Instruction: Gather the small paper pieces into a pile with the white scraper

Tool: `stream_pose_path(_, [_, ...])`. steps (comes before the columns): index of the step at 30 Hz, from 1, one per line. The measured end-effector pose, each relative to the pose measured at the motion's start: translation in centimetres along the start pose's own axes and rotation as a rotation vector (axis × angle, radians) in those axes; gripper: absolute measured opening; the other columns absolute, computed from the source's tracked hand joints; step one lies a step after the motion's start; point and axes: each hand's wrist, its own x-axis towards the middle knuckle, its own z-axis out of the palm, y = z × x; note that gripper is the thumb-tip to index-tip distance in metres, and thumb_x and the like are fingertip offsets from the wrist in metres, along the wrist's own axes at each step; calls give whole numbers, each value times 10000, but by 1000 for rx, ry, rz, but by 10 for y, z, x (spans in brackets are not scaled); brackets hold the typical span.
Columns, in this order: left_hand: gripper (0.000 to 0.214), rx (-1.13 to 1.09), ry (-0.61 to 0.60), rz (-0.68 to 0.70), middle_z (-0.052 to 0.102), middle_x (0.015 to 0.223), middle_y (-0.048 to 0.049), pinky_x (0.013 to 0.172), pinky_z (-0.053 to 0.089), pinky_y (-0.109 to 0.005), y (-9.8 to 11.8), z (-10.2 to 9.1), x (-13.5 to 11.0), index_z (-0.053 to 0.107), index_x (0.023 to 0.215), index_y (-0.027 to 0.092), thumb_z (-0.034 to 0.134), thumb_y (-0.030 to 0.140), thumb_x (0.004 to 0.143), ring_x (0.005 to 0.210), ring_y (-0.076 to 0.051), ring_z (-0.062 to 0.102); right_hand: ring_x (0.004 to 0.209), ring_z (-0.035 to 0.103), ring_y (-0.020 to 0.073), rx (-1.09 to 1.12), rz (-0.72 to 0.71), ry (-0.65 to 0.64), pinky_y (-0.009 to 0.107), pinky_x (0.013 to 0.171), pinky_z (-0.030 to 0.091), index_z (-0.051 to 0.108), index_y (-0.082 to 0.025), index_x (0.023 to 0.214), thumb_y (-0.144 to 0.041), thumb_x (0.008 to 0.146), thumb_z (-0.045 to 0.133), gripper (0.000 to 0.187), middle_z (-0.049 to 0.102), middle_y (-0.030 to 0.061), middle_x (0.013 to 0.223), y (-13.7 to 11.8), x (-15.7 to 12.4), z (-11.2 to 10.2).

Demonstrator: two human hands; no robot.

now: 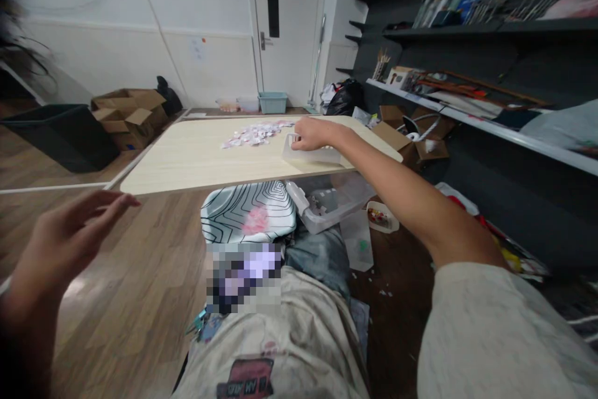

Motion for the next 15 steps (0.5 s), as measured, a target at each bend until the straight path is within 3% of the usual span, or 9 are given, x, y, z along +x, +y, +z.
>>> stream_pose_path(2, [558, 49, 40, 144, 973, 1190, -93, 562, 567, -304, 13, 3, 30, 876, 1181, 299, 683, 816, 1105, 849, -274, 863, 865, 778, 286, 13, 14, -7, 402, 823, 489, 983, -72, 1105, -355, 1053, 782, 351, 923, 207, 991, 0, 1, -2])
stream_pose_path(5, [528, 25, 66, 210, 953, 1472, -185, 967, 779, -416, 25, 19, 75, 700, 1645, 199, 480, 444, 1232, 1181, -289, 948, 857, 781, 295, 10, 31, -16, 409, 806, 487, 983, -65, 1114, -355, 1037, 758, 375, 916, 200, 953, -1, 2, -4])
stream_pose_path(8, [857, 47, -4, 148, 646, 1961, -296, 1160, 785, -547, 29, 35, 111, 361, 1948, 153, 536, 147, 1109, 1416, -345, 930, 850, 775, 285, 4, 32, -17, 399, 801, 487, 981, -40, 1160, -313, 1047, 731, 386, 919, 207, 973, -2, 2, -5])
stream_pose_path(10, [1038, 61, -40, 105, 428, 2099, -330, 1144, 792, -593, 30, 41, 128, 271, 1987, 154, 583, 43, 1003, 1487, -403, 901, 854, 775, 281, -2, 33, -16, 396, 807, 487, 978, -31, 1166, -292, 1050, 719, 386, 921, 214, 991, -2, 1, -6])
stream_pose_path(11, [1054, 81, -53, 84, 391, 2113, -336, 1131, 793, -605, 28, 44, 133, 278, 1984, 145, 594, 22, 986, 1511, -428, 885, 858, 776, 283, -2, 33, -14, 396, 813, 490, 978, -33, 1161, -289, 1049, 715, 384, 921, 213, 994, -3, 1, -6])
stream_pose_path(15, [826, 276, -84, 98, 630, 1936, -348, 1261, 716, -581, 11, 54, 147, 430, 1885, -5, 633, 88, 1090, 1601, -429, 798, 864, 776, 283, 28, 34, -12, 391, 831, 498, 973, -52, 1137, -304, 1044, 738, 357, 916, 195, 993, -2, 2, -6])
